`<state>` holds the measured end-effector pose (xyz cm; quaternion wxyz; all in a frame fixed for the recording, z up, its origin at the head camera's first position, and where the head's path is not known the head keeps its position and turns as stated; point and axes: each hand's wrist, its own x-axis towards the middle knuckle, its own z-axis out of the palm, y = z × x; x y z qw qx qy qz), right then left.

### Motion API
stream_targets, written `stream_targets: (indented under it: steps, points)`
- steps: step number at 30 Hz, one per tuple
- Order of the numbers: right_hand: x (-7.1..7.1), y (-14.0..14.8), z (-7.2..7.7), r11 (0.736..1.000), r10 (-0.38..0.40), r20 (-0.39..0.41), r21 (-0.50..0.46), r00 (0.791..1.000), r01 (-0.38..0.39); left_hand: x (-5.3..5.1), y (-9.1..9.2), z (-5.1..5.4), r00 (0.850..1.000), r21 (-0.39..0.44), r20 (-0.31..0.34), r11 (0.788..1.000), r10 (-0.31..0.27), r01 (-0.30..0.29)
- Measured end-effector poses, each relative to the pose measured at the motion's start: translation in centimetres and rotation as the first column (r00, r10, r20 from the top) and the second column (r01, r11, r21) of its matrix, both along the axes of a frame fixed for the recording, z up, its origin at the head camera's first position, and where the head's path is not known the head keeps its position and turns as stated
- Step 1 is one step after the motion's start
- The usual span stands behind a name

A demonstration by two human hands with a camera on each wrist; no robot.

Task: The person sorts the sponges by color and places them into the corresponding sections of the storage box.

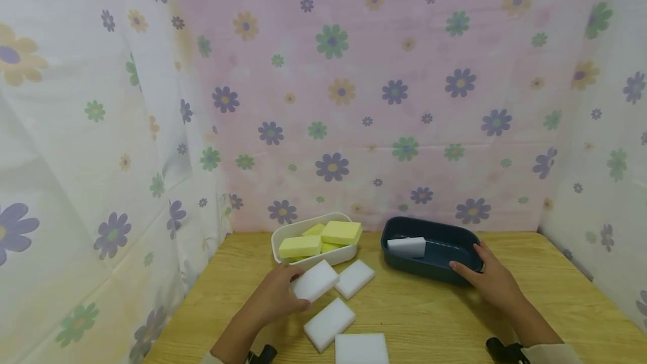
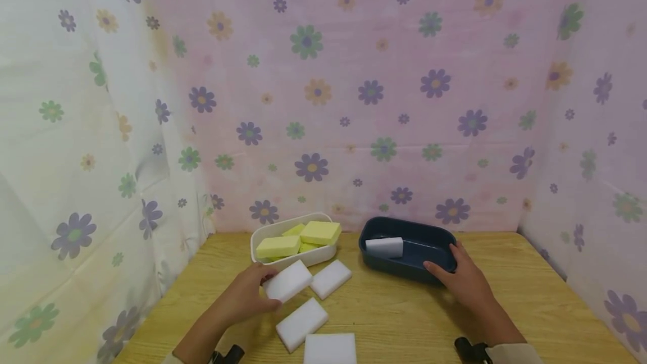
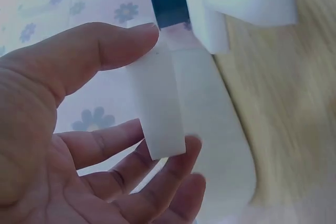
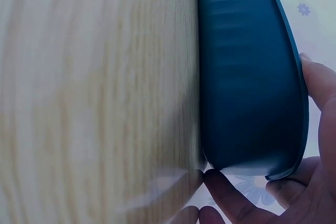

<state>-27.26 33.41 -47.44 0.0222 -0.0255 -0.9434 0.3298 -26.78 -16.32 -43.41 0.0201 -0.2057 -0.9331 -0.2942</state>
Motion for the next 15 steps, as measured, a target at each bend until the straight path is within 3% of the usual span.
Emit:
stream_targets:
  steps: [9, 15]
  points:
    - [0.0, -0.1, 0.0, 1.000, 0.000, 0.004, -0.013, 1.000, 0.000, -0.5, 1.1, 0.5, 1.000, 0.116, -0.007, 0.993, 0.013, -0.012]
    - [0.0, 0.0, -0.1, 1.000, -0.001, 0.002, -0.012, 1.000, 0.001, -0.8, 2.6, 0.7, 0.999, 0.256, -0.022, 0.966, 0.043, -0.036]
